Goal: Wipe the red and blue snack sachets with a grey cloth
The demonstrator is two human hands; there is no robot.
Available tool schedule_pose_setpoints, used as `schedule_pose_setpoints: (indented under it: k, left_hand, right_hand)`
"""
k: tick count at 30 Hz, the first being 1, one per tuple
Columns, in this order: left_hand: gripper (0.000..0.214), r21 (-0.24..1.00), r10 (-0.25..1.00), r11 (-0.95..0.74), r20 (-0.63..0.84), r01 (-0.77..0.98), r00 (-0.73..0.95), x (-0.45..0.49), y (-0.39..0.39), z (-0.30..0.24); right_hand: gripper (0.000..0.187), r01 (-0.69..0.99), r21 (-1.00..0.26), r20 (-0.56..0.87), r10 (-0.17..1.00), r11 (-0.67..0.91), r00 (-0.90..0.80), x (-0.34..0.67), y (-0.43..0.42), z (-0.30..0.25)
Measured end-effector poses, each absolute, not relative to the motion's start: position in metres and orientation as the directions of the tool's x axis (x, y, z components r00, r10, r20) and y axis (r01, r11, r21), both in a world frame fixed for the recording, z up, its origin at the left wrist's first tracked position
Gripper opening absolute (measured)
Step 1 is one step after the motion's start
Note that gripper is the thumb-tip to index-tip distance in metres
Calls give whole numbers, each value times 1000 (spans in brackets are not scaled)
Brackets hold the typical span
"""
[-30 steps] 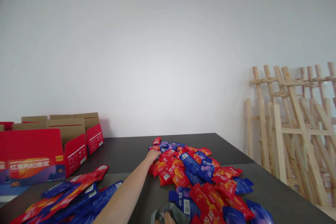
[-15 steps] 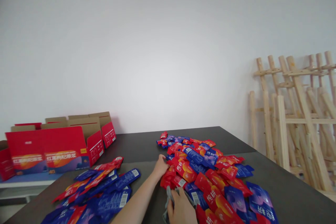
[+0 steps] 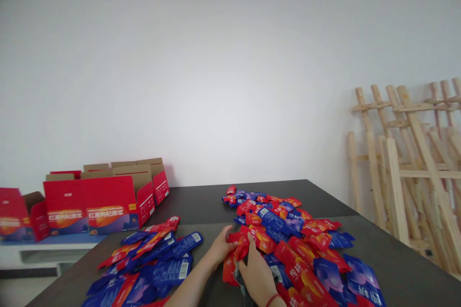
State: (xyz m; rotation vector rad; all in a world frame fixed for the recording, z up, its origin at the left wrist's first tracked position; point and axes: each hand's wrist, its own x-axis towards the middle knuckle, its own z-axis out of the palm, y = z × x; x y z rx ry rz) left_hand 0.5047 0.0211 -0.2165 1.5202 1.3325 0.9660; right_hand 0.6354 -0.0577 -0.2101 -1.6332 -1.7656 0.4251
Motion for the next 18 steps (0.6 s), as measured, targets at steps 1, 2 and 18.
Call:
schedule_pose_setpoints:
  k: [1,2,18]
  left_hand:
    - [69,966,991,-27,-8,255,135,499,13,-218]
    - [74,978,990,3,-32,208,135,494,5,-220]
    - [71,665,905,-363,85,653,417,474,-53,-202]
  right_hand:
    - [60,727,-659,272,962,191,-7,639,-63,-209]
    - [56,716,-658,285,957,232,-49,642,-69,-208]
    - [25,765,-422,341,867,487,-363,651,-102,-195]
